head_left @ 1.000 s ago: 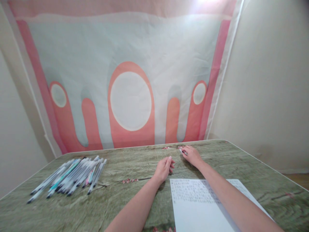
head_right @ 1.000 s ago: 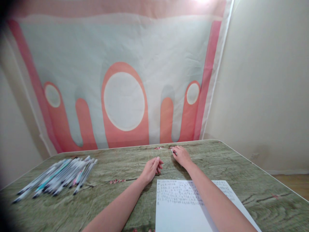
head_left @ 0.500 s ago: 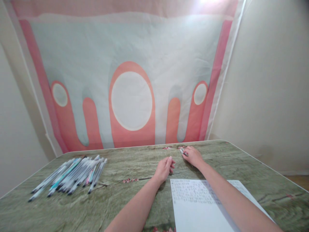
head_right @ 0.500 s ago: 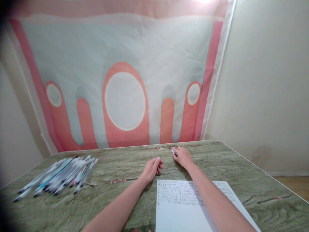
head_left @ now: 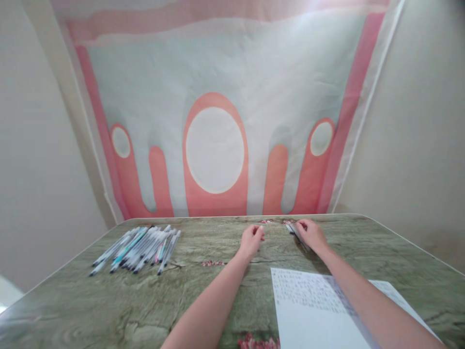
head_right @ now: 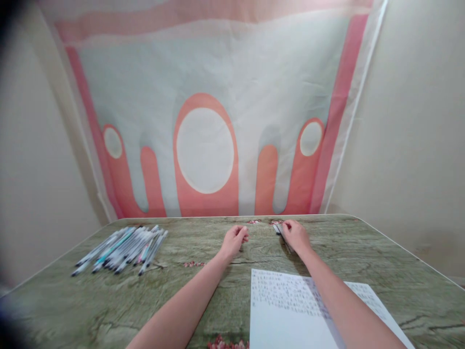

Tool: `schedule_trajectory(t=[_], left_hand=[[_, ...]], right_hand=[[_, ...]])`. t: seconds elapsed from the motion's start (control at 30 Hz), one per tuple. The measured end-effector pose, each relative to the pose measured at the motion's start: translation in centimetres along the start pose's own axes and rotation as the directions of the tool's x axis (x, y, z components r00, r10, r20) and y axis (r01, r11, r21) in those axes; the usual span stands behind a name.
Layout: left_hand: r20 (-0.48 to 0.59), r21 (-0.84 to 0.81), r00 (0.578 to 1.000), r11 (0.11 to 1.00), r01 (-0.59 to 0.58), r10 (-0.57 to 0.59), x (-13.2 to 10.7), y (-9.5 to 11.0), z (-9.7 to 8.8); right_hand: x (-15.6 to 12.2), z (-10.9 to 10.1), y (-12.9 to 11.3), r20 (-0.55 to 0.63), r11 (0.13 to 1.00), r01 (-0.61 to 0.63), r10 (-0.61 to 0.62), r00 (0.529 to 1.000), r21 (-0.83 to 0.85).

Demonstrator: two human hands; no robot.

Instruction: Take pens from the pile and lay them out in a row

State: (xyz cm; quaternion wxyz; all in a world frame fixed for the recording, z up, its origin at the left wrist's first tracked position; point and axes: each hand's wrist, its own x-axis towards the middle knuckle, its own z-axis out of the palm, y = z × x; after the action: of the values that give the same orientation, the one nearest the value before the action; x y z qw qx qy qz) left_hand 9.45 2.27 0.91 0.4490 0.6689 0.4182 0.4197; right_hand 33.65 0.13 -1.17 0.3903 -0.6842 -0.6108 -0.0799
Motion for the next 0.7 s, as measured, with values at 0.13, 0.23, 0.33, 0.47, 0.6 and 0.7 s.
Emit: schedule_trajectory(t=[0.13, 0.23, 0.33, 0.47, 0.6, 0.7], left_hand=[[-0.089, 0.532, 0.996, 0.845, 0.059, -0.013, 0.9, 0.3, -4.5], [-0.273, 0.750, 0.958, 0.605, 0.268, -0.086, 0.8, 0.4, -9.4], [-0.491, 0.765, 0.869, 0.447, 0.464, -0.062, 0.1, 0.1, -14.0], [-0.693, 0.695, 0.721, 0.264, 0.669, -0.003, -0.9, -1.2, -18.3], [-0.760, 0.631, 0.650, 0.242, 0.738, 0.000, -1.5, -2.6, -20.2], [-0.783, 0.599, 0.622, 0.247, 0.761, -0.020, -1.7, -3.0, -20.5]], right_hand=[[-0.1, 0.0, -0.6, -0.023, 0.999, 0.047, -0.047, 0.999, -0.013], [-0.4, 0.0, -1.8, 0.012, 0.989, 0.145, -0.145, 0.989, -0.018], [-0.9, 0.2, -3.0, 0.039, 0.970, 0.242, -0.241, 0.970, -0.029], [-1.4, 0.7, -3.9, 0.047, 0.933, 0.357, -0.355, 0.934, -0.051], [-1.8, 1.4, -3.7, 0.064, 0.899, 0.432, -0.428, 0.901, -0.066], [-1.9, 1.4, -3.4, 0.063, 0.897, 0.438, -0.434, 0.899, -0.065]])
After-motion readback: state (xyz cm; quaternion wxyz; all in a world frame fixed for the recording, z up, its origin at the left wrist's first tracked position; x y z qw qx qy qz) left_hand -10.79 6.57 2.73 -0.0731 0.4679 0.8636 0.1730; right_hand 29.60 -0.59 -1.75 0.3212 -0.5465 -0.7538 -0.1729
